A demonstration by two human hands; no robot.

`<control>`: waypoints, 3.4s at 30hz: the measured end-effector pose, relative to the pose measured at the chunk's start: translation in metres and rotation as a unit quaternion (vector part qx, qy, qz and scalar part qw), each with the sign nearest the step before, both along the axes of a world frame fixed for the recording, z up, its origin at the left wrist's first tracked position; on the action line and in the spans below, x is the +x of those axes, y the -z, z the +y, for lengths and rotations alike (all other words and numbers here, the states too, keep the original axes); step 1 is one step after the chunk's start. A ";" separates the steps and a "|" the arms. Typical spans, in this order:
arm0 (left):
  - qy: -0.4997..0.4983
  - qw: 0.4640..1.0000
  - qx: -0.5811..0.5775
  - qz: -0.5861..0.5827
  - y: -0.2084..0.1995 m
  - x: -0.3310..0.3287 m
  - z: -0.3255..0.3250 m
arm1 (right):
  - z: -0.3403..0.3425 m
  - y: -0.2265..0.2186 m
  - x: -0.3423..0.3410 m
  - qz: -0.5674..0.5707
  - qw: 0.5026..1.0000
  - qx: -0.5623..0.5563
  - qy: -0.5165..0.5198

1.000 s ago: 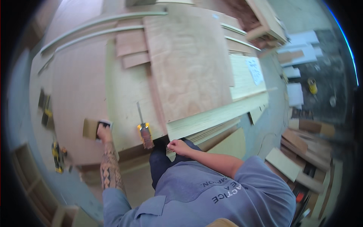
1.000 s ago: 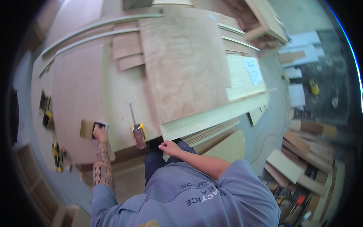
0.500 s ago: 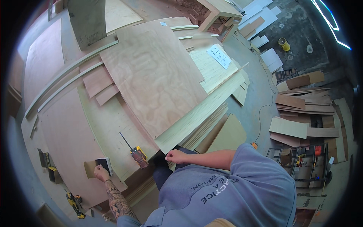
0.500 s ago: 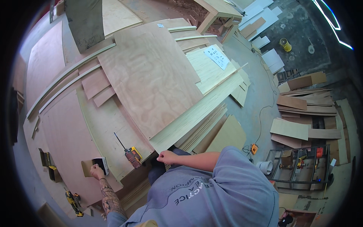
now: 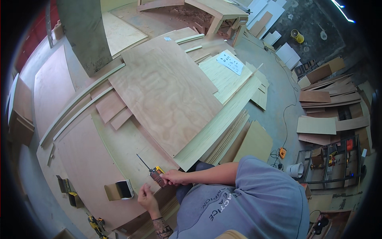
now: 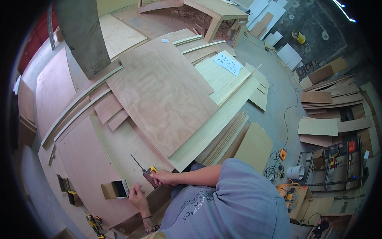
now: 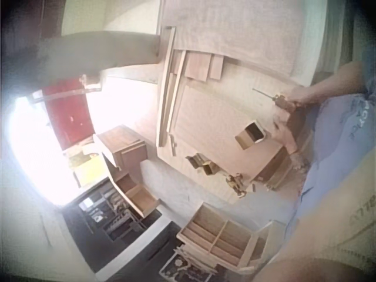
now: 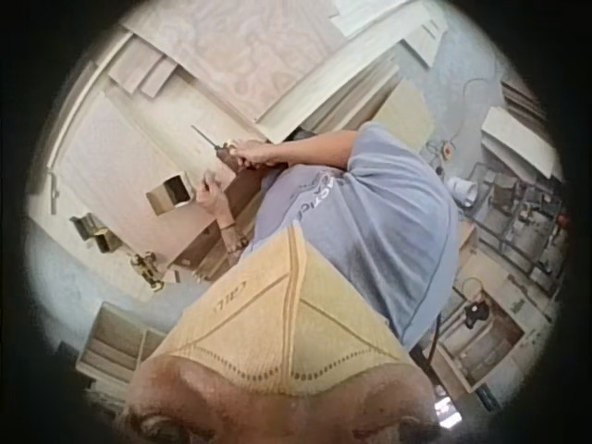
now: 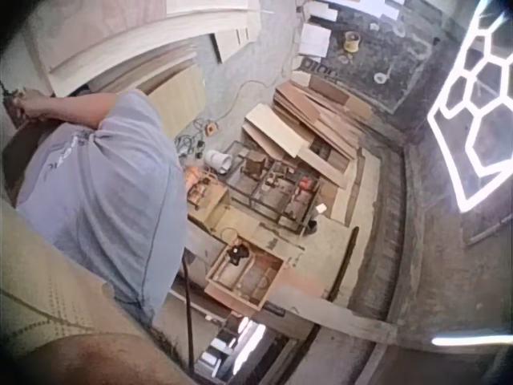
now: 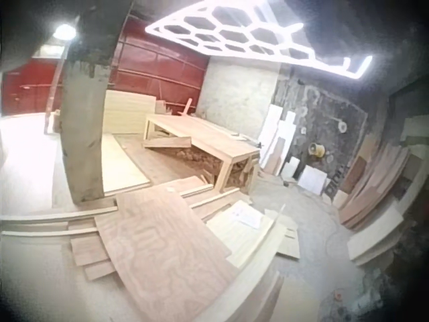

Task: The person is assembling plywood furniture components, checking a printed manual, and using a power drill to join the boards.

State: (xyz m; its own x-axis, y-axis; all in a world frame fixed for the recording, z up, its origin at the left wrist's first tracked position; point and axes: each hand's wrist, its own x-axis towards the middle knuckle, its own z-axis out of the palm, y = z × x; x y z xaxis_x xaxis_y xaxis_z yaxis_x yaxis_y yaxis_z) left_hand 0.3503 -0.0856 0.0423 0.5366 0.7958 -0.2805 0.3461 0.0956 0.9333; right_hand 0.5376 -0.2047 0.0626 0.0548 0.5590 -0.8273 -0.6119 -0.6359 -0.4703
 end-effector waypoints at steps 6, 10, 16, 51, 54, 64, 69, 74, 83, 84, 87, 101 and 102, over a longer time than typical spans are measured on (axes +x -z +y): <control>0.149 0.968 0.017 0.199 0.133 -0.051 -0.017 | -0.036 0.008 0.011 0.032 0.999 -0.023 -0.037; 0.177 0.984 0.007 -0.001 0.143 0.012 -0.038 | -0.064 0.011 0.037 -0.048 0.996 0.006 -0.070; 0.077 0.997 -0.003 -0.022 0.166 0.039 -0.065 | -0.103 -0.005 0.098 0.065 0.995 0.011 0.069; 0.292 0.930 -0.142 0.174 -0.068 0.503 -0.289 | -0.356 0.128 0.450 0.184 0.746 0.135 0.625; 0.285 0.930 -0.137 0.185 -0.071 0.511 -0.290 | -0.353 0.135 0.449 0.196 0.763 0.124 0.604; 0.372 0.883 0.001 0.286 -0.044 0.556 -0.297 | -0.316 0.177 0.458 0.265 0.729 0.091 0.624; 0.409 0.872 0.095 0.251 -0.036 0.579 -0.304 | -0.302 0.192 0.464 0.247 0.693 0.112 0.667; 0.421 0.869 0.159 0.206 -0.037 0.592 -0.304 | -0.299 0.199 0.466 0.245 0.684 0.117 0.677; 0.420 0.835 0.054 0.351 -0.045 0.607 -0.306 | -0.303 0.207 0.465 0.241 0.674 0.120 0.688; 0.420 0.835 0.055 0.351 -0.045 0.608 -0.306 | -0.303 0.208 0.465 0.241 0.678 0.120 0.684; 0.424 0.835 0.072 0.344 -0.048 0.611 -0.308 | -0.302 0.212 0.463 0.244 0.678 0.118 0.683; 0.454 0.804 0.077 0.376 -0.055 0.627 -0.317 | -0.265 0.193 0.463 -0.186 0.800 -0.336 0.461; 0.455 0.803 0.080 0.376 -0.055 0.628 -0.318 | -0.264 0.194 0.463 -0.189 0.790 -0.362 0.457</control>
